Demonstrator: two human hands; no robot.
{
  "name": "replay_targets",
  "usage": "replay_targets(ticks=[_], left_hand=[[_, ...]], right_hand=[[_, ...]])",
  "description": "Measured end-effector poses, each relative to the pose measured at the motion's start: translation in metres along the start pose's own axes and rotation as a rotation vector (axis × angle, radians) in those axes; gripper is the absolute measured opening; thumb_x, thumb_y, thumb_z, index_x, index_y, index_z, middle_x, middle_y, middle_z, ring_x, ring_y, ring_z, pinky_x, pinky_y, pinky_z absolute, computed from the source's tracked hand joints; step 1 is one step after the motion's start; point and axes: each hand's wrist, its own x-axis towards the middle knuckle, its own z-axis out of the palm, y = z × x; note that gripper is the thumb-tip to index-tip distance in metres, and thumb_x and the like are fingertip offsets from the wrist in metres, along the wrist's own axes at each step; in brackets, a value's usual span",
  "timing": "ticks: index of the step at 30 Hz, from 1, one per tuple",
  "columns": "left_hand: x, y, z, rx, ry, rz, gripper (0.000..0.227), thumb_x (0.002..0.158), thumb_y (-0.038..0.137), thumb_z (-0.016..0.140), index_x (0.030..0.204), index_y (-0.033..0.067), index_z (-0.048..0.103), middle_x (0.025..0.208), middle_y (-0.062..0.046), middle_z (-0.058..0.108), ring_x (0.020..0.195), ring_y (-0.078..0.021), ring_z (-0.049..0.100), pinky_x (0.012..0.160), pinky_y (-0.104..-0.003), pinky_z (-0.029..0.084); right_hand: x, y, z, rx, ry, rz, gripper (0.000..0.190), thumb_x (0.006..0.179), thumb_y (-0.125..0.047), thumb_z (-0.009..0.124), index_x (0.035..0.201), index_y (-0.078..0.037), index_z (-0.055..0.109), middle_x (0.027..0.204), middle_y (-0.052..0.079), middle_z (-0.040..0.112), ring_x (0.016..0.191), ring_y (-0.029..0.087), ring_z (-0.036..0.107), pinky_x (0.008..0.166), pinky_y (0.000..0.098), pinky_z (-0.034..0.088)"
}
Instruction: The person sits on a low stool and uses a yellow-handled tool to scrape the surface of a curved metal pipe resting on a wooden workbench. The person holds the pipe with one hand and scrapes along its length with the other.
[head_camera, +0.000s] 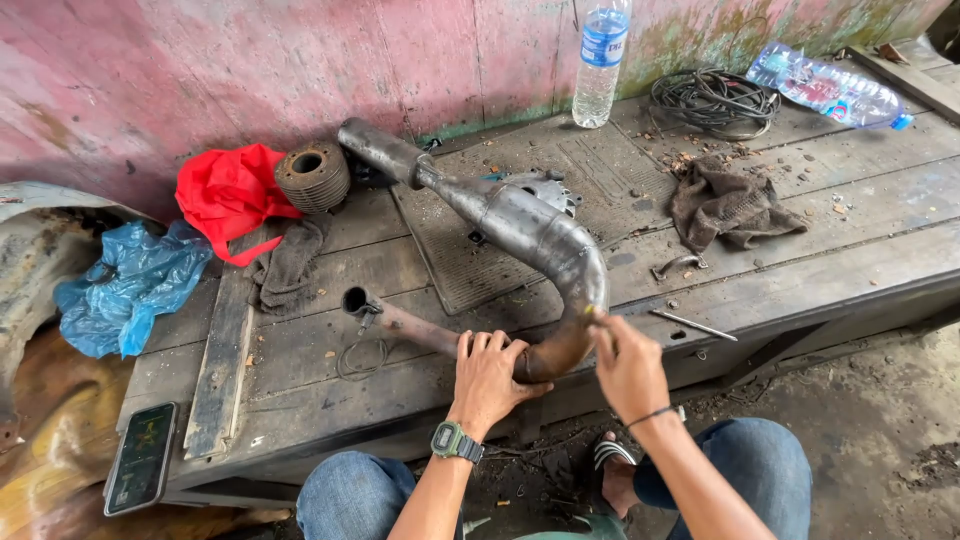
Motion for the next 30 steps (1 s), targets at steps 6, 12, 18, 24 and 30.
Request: replay_targets(ticks=[6, 12, 18, 24, 30], left_hand=[[0.002, -0.001, 0.006, -0.024, 0.014, -0.043, 0.072, 0.069, 0.071, 0.074, 0.117, 0.0169, 0.07, 0.114, -0.009, 0.062, 0.12, -0.0326, 0.052, 0.117, -0.055, 0.02], [0.003, -0.001, 0.009, 0.009, -0.003, -0.055, 0.067, 0.068, 0.066, 0.078, 0.118, 0.022, 0.07, 0.116, -0.007, 0.061, 0.122, -0.031, 0.052, 0.118, -0.054, 0.022], [0.003, 0.001, 0.006, -0.042, -0.005, -0.062, 0.072, 0.069, 0.07, 0.076, 0.119, 0.0187, 0.07, 0.117, -0.009, 0.06, 0.12, -0.0318, 0.051, 0.118, -0.054, 0.02], [0.003, 0.002, 0.002, -0.049, -0.009, -0.06, 0.072, 0.069, 0.071, 0.075, 0.118, 0.0183, 0.069, 0.117, -0.008, 0.06, 0.119, -0.0305, 0.051, 0.118, -0.054, 0.019], [0.003, 0.002, 0.006, 0.022, 0.025, -0.063, 0.066, 0.067, 0.069, 0.078, 0.114, 0.0239, 0.071, 0.113, -0.004, 0.062, 0.116, -0.0274, 0.052, 0.116, -0.051, 0.022]], right_hand=[[-0.012, 0.007, 0.002, -0.019, -0.011, -0.028, 0.014, 0.099, -0.018, 0.062, 0.106, -0.009, 0.071, 0.082, 0.019, 0.075, 0.08, 0.037, 0.075, 0.066, 0.048, 0.062], [-0.039, -0.023, 0.007, -0.153, -0.185, -0.144, 0.023, 0.104, -0.032, 0.05, 0.113, -0.023, 0.068, 0.093, 0.012, 0.076, 0.079, 0.036, 0.076, 0.069, 0.0489, 0.064], [-0.013, 0.027, 0.027, -0.083, -0.097, -0.111, 0.017, 0.102, -0.026, 0.054, 0.103, -0.019, 0.07, 0.087, 0.009, 0.076, 0.08, 0.029, 0.076, 0.072, 0.0404, 0.063], [0.008, 0.029, -0.002, -0.048, -0.002, -0.085, 0.018, 0.103, -0.024, 0.055, 0.11, -0.013, 0.068, 0.086, 0.018, 0.073, 0.083, 0.039, 0.073, 0.069, 0.0491, 0.061], [0.002, -0.005, -0.019, -0.046, -0.035, -0.16, 0.011, 0.093, -0.015, 0.059, 0.084, -0.009, 0.06, 0.079, 0.019, 0.07, 0.082, 0.044, 0.07, 0.074, 0.0548, 0.054]])
